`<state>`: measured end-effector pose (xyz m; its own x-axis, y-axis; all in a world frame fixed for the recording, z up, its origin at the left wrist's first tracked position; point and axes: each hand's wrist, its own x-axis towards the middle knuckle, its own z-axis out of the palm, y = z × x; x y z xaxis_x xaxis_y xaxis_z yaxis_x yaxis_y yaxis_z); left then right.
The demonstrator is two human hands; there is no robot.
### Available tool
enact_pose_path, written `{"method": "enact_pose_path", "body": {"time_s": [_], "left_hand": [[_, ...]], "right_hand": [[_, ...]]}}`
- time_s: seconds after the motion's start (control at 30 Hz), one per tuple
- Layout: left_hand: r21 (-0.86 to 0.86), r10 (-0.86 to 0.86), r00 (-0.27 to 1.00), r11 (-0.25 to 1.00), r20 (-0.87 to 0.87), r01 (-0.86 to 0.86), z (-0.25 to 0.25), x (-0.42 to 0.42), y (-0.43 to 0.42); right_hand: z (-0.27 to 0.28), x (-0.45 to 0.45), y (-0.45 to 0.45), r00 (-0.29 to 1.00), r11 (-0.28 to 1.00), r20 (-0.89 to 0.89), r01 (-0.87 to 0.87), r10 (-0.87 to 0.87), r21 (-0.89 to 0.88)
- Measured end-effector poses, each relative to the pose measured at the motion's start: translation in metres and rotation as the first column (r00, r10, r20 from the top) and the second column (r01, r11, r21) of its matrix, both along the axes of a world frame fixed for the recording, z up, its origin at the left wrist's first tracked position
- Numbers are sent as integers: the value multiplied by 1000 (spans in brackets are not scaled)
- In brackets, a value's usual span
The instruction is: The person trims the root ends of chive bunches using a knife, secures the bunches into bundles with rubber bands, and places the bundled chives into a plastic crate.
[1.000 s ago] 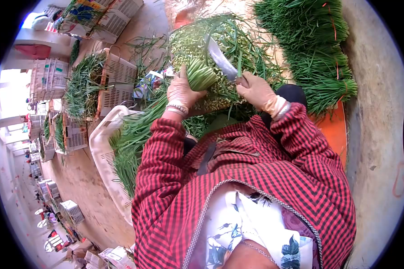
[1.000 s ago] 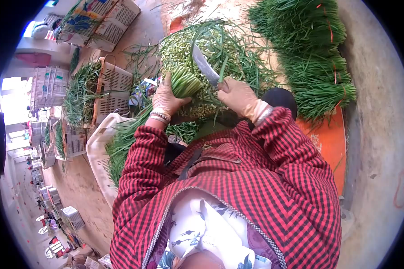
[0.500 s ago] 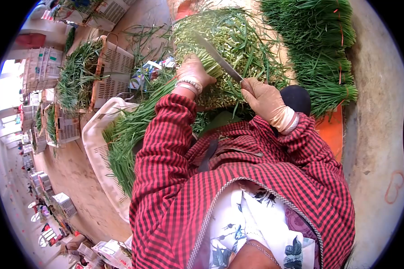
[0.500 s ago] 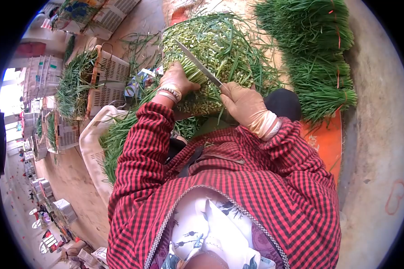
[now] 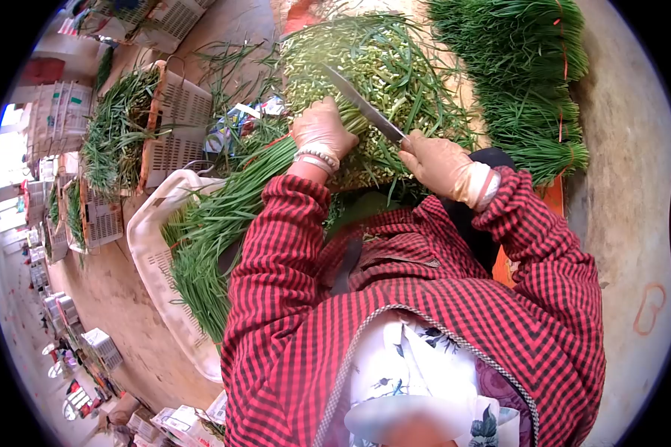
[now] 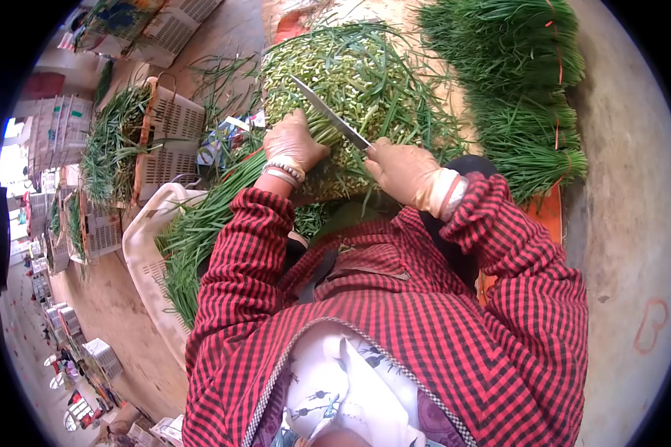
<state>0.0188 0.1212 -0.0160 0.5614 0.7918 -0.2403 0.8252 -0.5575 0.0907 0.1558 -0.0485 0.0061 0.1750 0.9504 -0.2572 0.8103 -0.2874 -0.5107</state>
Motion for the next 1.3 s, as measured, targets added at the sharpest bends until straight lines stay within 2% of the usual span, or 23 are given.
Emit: {"method": "enact_pose_path", "body": {"time_s": [0.1, 0.17, 0.23, 0.3, 0.47, 0.6, 0.7, 0.77, 0.83, 0.9, 0.97, 1.03, 1.07, 1.1, 1.17, 1.2, 1.23, 1.3], "left_hand": [[-13, -3, 1000, 1000, -4, 3, -2, 3, 2], [5, -32, 999, 999, -41, 32, -5, 4, 1], [14, -19, 999, 1000, 41, 19, -5, 1, 1], [-8, -19, 999, 1000, 26, 20, -1, 0, 0], [5, -35, 999, 999, 28, 35, 5, 1, -1], [-22, -26, 1000, 999, 5, 26, 1, 3, 2], [-27, -24, 1000, 999, 4, 24, -7, -1, 6], [-22, -24, 998, 999, 61, 25, -8, -3, 6], [-15, -29, 998, 999, 58, 30, -5, -3, 8], [-99, -3, 995, 995, 104, 13, 1, -11, 4], [-54, -17, 990, 998, 142, 25, 6, -22, -3], [-84, -9, 945, 996, 327, 38, 16, -29, -12], [-5, -24, 920, 1000, 392, 28, 21, -36, -18], [-38, 3, 886, 999, 463, 16, 36, -41, -26], [63, -113, 756, 993, 645, 95, 46, -61, -22], [121, -185, 696, 983, 694, 141, 63, -66, -26], [140, -176, 697, 984, 696, 109, 85, -70, -32], [477, -578, 575, 812, 579, 337, 128, -76, -47]], "right_hand": [[-7, -4, 30, 998, 991, -62, 8, -16, -133], [-34, -7, 61, 999, 996, -31, -20, 17, -91], [-44, -15, 81, 1000, 992, -6, 11, -12, -126], [-40, -16, 68, 999, 997, -16, 27, -28, -67], [-13, -9, 22, 995, 989, -97, -4, -10, -145], [-44, -13, 37, 991, 992, -118, 43, -57, -115], [-54, -22, 71, 996, 979, -44, 72, -82, -191], [-58, -26, 86, 994, 959, 23, 107, -104, -261], [-70, -28, 87, 994, 971, 48, 107, -99, -213], [-77, -26, 87, 993, 975, 41, 118, -113, -190], [-95, -25, 93, 990, 976, 29, 143, -140, -165], [-99, -18, 94, 992, 983, 15, 123, -122, -139], [-99, -15, 92, 994, 987, -11, 107, -109, -123], [-97, -14, 89, 996, 990, -35, 82, -87, -111], [-114, -8, 90, 993, 997, -89, 69, -72, -33], [-103, -6, 83, 989, 995, -121, 84, -90, -50], [-85, -5, 74, 983, 993, -152, 96, -105, -67], [-66, 11, 74, 980, 994, -200, -4, -19, -113]]}}
